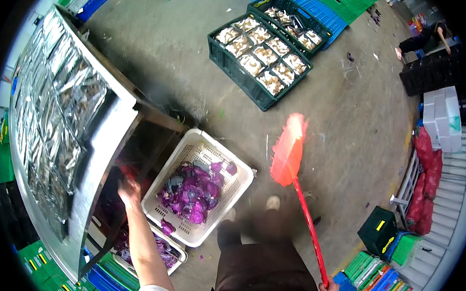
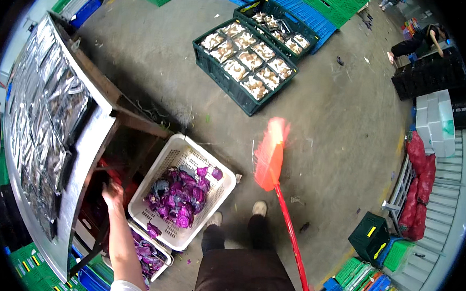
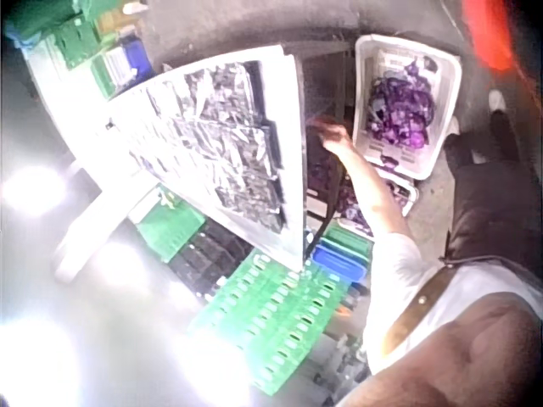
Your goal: The person walks through a storage area, picks up a roll of labels, and applies them one by one to vacuum-sealed packages arranged on a stainless steel table. The person handles the label roll and the packages directly with their hands.
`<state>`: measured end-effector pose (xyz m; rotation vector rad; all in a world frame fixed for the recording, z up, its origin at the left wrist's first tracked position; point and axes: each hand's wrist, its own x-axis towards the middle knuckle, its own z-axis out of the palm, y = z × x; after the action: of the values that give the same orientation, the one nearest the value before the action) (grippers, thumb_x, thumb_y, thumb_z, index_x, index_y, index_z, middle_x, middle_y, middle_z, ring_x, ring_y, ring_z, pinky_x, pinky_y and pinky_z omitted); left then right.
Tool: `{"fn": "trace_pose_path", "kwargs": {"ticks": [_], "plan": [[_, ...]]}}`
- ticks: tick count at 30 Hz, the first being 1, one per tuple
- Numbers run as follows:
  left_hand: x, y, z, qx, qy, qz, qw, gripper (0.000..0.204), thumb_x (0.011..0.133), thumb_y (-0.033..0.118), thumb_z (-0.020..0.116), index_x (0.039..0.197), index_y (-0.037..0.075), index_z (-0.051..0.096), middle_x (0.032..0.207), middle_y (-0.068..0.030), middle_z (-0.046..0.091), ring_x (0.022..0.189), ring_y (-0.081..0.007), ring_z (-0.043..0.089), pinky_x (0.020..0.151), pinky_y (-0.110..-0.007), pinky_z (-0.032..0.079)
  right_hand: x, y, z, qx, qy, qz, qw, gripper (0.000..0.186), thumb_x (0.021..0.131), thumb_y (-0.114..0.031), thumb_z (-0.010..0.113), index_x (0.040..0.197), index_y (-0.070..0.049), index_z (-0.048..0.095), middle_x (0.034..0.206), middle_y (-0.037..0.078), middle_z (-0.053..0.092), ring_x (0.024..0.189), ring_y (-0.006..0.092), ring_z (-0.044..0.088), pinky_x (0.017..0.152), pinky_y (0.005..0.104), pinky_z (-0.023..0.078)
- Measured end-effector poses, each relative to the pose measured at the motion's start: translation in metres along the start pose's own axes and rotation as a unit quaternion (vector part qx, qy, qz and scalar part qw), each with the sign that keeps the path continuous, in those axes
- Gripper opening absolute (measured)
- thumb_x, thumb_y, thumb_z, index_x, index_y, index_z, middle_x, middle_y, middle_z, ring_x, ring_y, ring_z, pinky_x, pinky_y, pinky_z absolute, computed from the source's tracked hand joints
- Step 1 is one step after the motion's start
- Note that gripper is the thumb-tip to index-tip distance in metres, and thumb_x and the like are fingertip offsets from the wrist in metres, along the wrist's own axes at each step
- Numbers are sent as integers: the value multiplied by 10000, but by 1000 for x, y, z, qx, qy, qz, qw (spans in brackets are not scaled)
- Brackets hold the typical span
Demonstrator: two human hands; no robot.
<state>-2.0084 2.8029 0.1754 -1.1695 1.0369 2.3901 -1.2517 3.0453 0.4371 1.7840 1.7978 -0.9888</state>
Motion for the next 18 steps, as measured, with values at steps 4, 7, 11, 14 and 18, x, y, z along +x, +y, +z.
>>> {"fn": "trace_pose_path", "kwargs": {"ticks": [4, 7, 11, 14, 18], "plan": [[-45, -70, -17, 198, -126, 39, 971, 385, 881, 250, 428, 519, 160, 337, 469, 11, 316, 413, -133, 301, 395, -248, 264, 55, -62, -45, -24, 7, -62, 998, 299, 814, -203, 629, 1088, -91, 585, 778, 237, 607, 715, 374, 631, 615, 412, 492], [-73, -128, -52, 230, -52, -30, 971, 261, 825, 219, 462, 579, 140, 422, 495, -14, 365, 417, -184, 362, 402, -319, 329, 141, -57, -65, -31, -20, -188, 981, 276, 813, -217, 632, 1046, -79, 580, 756, 207, 613, 704, 383, 621, 613, 423, 485], [-157, -235, -44, 265, -7, -78, 961, 162, 783, 120, 461, 630, 84, 504, 530, -81, 447, 413, -253, 465, 386, -374, 421, 259, -117, -128, -77, -82, -251, 962, 264, 837, -248, 610, 1045, -104, 533, 767, 224, 617, 754, 439, 607, 640, 525, 473], [-206, -319, -68, 316, 87, -107, 939, 172, 851, 156, 464, 716, 61, 509, 536, -85, 452, 376, -258, 451, 380, -375, 420, 328, -199, -181, -150, -135, -309, 929, 265, 832, -241, 618, 1034, -93, 533, 772, 223, 619, 777, 441, 600, 674, 515, 471], [-246, -366, 34, 327, 103, -170, 924, 244, 983, 214, 367, 821, 82, 492, 566, -52, 449, 440, -206, 423, 392, -357, 390, 380, -288, -222, -131, -149, -349, 916, 292, 842, -264, 624, 1044, -67, 550, 814, 220, 630, 777, 439, 604, 658, 479, 475]]}}
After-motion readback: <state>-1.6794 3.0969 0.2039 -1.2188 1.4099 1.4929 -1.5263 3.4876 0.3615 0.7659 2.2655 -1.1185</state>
